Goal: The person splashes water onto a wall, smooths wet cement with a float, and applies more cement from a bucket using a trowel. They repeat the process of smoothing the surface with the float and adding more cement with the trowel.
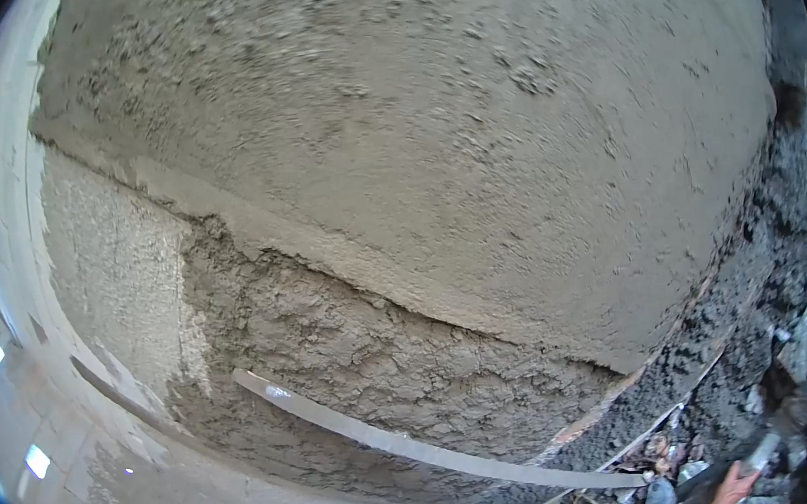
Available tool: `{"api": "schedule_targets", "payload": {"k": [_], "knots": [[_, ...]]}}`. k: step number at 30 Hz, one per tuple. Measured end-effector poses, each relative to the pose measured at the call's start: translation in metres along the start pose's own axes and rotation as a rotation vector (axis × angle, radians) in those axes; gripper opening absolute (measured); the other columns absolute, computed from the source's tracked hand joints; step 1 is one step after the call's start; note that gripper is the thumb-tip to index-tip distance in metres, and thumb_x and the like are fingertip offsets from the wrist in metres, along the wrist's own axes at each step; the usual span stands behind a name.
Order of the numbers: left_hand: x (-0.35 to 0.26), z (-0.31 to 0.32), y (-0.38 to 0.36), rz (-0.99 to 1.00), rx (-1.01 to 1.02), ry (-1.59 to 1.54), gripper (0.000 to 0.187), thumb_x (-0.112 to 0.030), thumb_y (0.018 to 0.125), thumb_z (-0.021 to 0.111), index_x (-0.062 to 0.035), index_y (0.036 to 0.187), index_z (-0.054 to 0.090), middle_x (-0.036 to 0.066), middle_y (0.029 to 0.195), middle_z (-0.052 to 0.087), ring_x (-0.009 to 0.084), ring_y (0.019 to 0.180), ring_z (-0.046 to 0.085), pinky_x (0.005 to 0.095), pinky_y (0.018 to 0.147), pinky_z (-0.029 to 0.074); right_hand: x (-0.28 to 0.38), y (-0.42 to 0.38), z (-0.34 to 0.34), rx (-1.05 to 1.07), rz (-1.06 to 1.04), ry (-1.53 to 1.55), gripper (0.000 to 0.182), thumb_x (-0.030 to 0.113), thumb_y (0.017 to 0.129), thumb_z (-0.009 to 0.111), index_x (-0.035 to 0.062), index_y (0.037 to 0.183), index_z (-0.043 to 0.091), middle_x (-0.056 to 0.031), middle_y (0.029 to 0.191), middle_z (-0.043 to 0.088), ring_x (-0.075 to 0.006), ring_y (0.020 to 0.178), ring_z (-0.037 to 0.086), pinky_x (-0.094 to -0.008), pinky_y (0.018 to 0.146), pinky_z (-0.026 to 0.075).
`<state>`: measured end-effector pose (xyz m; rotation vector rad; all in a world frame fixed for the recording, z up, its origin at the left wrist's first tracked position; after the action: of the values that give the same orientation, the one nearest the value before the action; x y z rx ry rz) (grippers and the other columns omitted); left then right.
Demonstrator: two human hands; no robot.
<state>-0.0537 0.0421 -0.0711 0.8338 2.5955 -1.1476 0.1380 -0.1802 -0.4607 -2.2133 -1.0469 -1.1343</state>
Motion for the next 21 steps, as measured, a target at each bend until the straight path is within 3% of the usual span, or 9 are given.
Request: {"api": "schedule_targets", "payload": {"k": [2,4,5,7,9,12,13,15,21], "knots": [[-0.016,-0.056,0.01,0.099,-0.138,-0.164,0.053,-0.028,0.088,0.056,-0.007,0.135,0.041,0.022,0.132,0.045,0.0335,0.12,0.048,0.041,0.098,0.04,0.155,0.012,-0.08,0.02,-0.304,-0.156,0.071,0.059,0.075,0.062,0.0068,0.122,0.052,-0.0172,0.129,0.05,-0.0434,0.106,0.051,-0.0473,0.088,0.044],[-0.041,-0.141,0.011,0.267,-0.378,-0.282,0.052,-0.027,0.088,0.057,-0.0073,0.134,0.042,0.022,0.132,0.046,0.0332,0.119,0.049,0.0407,0.098,0.041,0.277,0.023,-0.116,0.533,-0.111,-0.067,0.06,0.044,0.078,0.065,0.0069,0.123,0.051,-0.0161,0.103,0.063,-0.0371,0.088,0.058,-0.0461,0.078,0.048],[-0.089,-0.199,-0.006,0.621,-0.587,0.167,0.054,-0.027,0.09,0.054,-0.0023,0.135,0.038,0.023,0.135,0.043,0.0339,0.127,0.041,0.0426,0.103,0.034,0.278,0.011,-0.087,0.685,0.058,0.47,0.046,0.03,0.083,0.059,0.004,0.12,0.05,-0.0133,0.091,0.061,-0.0299,0.075,0.059,-0.0398,0.067,0.049],[-0.145,-0.306,-0.044,0.696,-0.845,-0.128,0.038,-0.022,0.092,0.053,0.0,0.122,0.052,0.017,0.124,0.055,0.0283,0.113,0.054,0.0396,0.099,0.039,0.346,-0.006,-0.037,0.753,0.041,0.967,0.029,0.015,0.09,0.051,0.0019,0.115,0.05,-0.0064,0.075,0.056,-0.0163,0.054,0.054,-0.0268,0.049,0.046],[-0.191,-0.417,-0.099,0.792,-1.239,0.035,0.036,-0.029,0.093,0.049,0.0015,0.11,0.056,0.016,0.111,0.06,0.0277,0.104,0.058,0.0401,0.095,0.042,0.526,-0.005,-0.12,0.648,-0.405,0.912,0.037,0.009,0.073,0.064,0.001,0.108,0.054,-0.0081,0.093,0.058,-0.0182,0.084,0.055,-0.0321,0.079,0.045],[-0.229,-0.556,-0.189,1.076,-1.579,0.06,0.048,-0.029,0.094,0.049,0.0064,0.126,0.047,0.021,0.125,0.052,0.0272,0.106,0.058,0.0349,0.089,0.047,0.677,-0.029,-0.159,0.916,-0.394,0.713,0.045,0.018,0.071,0.075,0.0026,0.108,0.055,-0.0141,0.094,0.061,-0.0244,0.08,0.06,-0.0346,0.072,0.049],[-0.231,-0.597,-0.209,1.174,-1.659,0.091,0.047,-0.026,0.094,0.049,0.0062,0.127,0.045,0.022,0.129,0.049,0.0315,0.108,0.057,0.0376,0.09,0.046,0.708,-0.041,-0.158,0.74,-0.711,0.728,0.046,0.021,0.072,0.075,0.0027,0.109,0.053,-0.0169,0.093,0.06,-0.0292,0.079,0.061,-0.0364,0.07,0.05],[-0.225,-0.68,-0.244,1.067,-1.924,0.467,0.049,-0.028,0.093,0.051,0.0054,0.129,0.043,0.024,0.132,0.045,0.0373,0.117,0.049,0.0433,0.098,0.038,0.771,-0.057,-0.177,0.7,-0.847,0.748,0.05,0.025,0.075,0.071,0.003,0.114,0.048,-0.0193,0.093,0.06,-0.0342,0.082,0.061,-0.0402,0.072,0.05],[-0.223,-0.822,-0.294,0.785,-2.291,0.666,0.049,-0.037,0.095,0.043,-0.0073,0.134,0.043,0.021,0.141,0.035,0.038,0.131,0.032,0.0486,0.106,0.025,0.83,-0.063,-0.186,0.61,-0.419,0.83,0.056,0.025,0.077,0.068,0.0025,0.122,0.044,-0.0202,0.1,0.061,-0.0313,0.091,0.062,-0.0378,0.079,0.048]]}}
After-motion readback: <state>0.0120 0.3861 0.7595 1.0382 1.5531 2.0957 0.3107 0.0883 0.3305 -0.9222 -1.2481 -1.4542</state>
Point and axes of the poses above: each hand's wrist, its own y-axis towards the middle knuckle, its own z-axis out of the palm, x = y × z, the point moved 6 cm from there along y, towards the middle knuckle
